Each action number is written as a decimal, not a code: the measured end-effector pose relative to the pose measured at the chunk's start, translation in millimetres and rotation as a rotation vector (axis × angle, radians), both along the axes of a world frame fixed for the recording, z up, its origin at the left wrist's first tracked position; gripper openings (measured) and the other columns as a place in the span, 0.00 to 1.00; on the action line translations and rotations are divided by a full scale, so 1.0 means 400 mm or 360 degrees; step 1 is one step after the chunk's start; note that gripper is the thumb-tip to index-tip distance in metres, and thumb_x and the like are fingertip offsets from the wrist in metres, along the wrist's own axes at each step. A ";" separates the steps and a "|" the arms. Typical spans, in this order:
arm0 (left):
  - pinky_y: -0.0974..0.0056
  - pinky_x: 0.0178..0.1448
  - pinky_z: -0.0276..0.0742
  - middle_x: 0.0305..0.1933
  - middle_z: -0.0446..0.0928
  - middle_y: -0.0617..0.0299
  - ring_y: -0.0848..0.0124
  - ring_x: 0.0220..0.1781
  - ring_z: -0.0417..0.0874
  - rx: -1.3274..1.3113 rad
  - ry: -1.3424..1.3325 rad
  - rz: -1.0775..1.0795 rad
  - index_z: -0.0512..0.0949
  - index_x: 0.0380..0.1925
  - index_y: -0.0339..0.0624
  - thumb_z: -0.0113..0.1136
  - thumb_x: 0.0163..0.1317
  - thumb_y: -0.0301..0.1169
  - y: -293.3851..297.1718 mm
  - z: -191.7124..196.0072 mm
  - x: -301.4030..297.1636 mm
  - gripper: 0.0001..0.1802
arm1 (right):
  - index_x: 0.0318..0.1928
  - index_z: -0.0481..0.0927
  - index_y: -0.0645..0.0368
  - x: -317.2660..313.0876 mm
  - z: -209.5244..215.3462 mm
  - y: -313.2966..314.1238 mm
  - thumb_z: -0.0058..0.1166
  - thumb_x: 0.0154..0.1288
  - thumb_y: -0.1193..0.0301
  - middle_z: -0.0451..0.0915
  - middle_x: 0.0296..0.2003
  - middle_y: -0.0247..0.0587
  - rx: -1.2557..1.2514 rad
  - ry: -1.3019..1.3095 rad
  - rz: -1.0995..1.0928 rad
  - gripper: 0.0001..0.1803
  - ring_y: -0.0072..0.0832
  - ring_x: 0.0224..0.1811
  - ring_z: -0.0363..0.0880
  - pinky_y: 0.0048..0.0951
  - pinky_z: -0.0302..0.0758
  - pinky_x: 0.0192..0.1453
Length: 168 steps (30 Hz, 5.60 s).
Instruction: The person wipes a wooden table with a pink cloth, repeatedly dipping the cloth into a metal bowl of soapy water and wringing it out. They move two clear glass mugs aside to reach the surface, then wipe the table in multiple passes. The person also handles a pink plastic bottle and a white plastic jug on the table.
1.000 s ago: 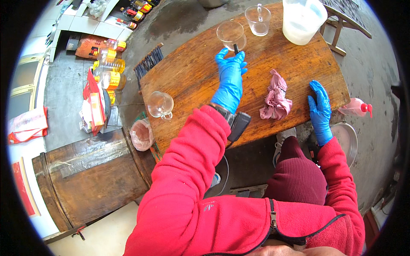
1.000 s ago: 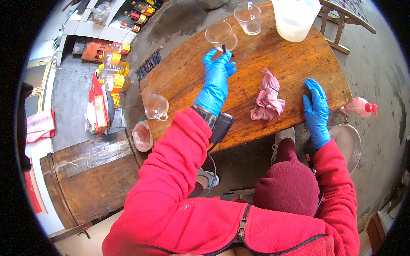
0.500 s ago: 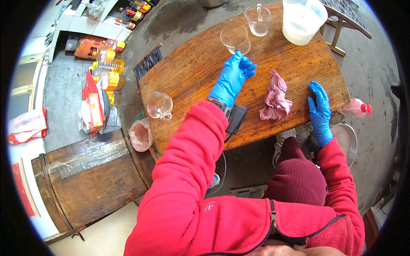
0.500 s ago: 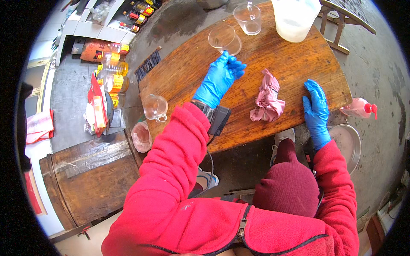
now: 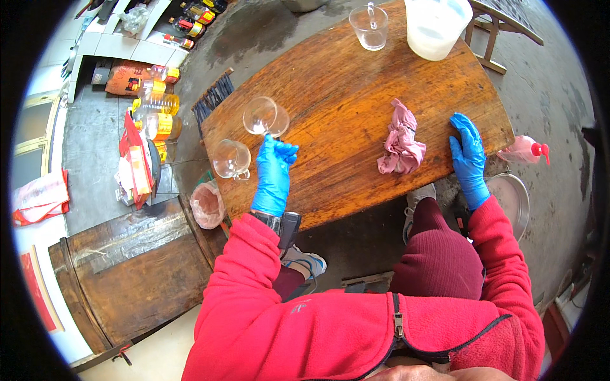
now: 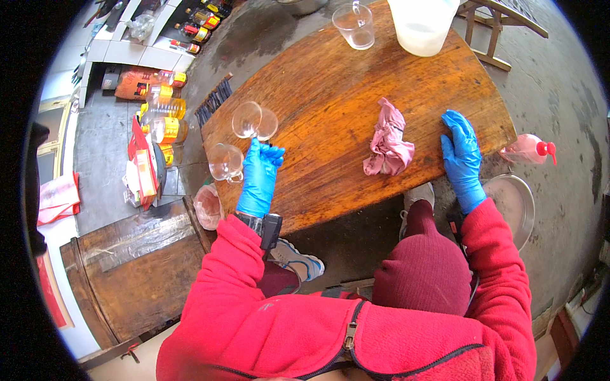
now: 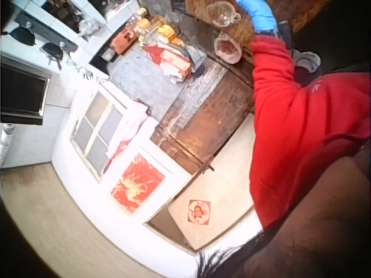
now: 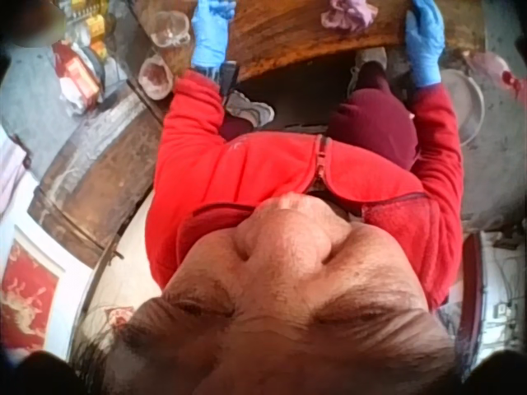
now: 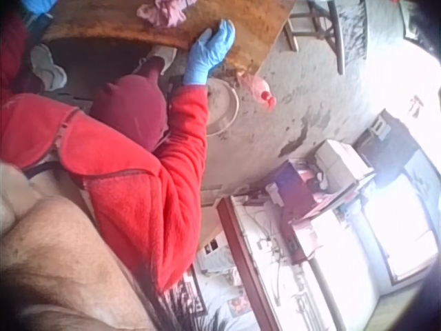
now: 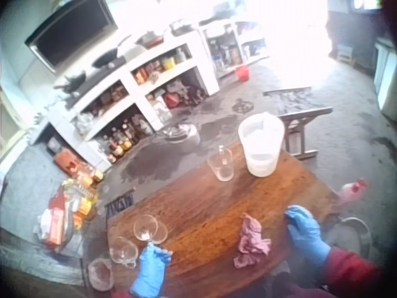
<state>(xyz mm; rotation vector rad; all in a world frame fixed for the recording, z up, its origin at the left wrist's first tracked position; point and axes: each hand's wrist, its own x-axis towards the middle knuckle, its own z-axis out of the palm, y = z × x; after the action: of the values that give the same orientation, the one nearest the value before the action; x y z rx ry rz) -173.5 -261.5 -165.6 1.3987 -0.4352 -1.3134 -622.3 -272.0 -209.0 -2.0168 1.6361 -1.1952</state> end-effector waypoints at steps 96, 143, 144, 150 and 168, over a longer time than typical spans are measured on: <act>0.52 0.67 0.67 0.70 0.65 0.40 0.46 0.66 0.72 -0.0039 -0.1212 -0.0240 0.36 0.77 0.61 0.61 0.66 0.36 0.282 -0.179 0.628 0.50 | 0.57 0.76 0.46 1.699 0.107 -0.457 0.53 0.67 0.54 0.84 0.36 0.43 0.0156 0.1050 0.2113 0.21 0.34 0.28 0.84 0.33 0.81 0.33; 0.58 0.77 0.54 0.78 0.52 0.55 0.63 0.76 0.59 -0.0206 -0.1233 -0.0173 0.43 0.77 0.51 0.55 0.70 0.36 0.267 -0.154 0.614 0.42 | 0.66 0.69 0.56 0.749 0.108 -0.295 0.47 0.76 0.61 0.75 0.57 0.34 0.1066 -0.0419 0.1251 0.24 0.21 0.54 0.72 0.22 0.69 0.53; 0.58 0.77 0.54 0.78 0.52 0.55 0.63 0.76 0.59 -0.0219 -0.1264 -0.0170 0.43 0.77 0.51 0.55 0.70 0.36 0.264 -0.157 0.615 0.42 | 0.66 0.70 0.56 0.730 0.127 -0.263 0.47 0.76 0.60 0.76 0.52 0.33 0.1396 -0.0550 0.1081 0.24 0.20 0.50 0.72 0.22 0.69 0.49; 0.58 0.76 0.55 0.78 0.53 0.54 0.62 0.75 0.60 -0.0240 -0.1237 -0.0179 0.44 0.77 0.52 0.56 0.70 0.37 0.264 -0.166 0.614 0.42 | 0.66 0.70 0.53 0.732 0.110 -0.409 0.49 0.74 0.57 0.76 0.56 0.33 0.1544 -0.0879 0.0673 0.25 0.19 0.43 0.73 0.19 0.70 0.48; 0.55 0.73 0.61 0.74 0.61 0.48 0.57 0.71 0.67 -0.0116 -0.1283 -0.0132 0.43 0.77 0.59 0.56 0.70 0.37 0.278 -0.167 0.615 0.43 | 0.72 0.59 0.55 0.999 0.271 -0.228 0.71 0.46 0.63 0.66 0.63 0.58 0.0439 0.0753 0.1272 0.52 0.52 0.64 0.67 0.42 0.67 0.67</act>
<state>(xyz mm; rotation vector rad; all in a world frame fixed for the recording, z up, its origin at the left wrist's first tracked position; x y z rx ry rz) 72.5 -150.4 -232.4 1.8284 -1.0701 -0.7323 -222.6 -363.0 -100.7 -2.4842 0.8720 -0.2132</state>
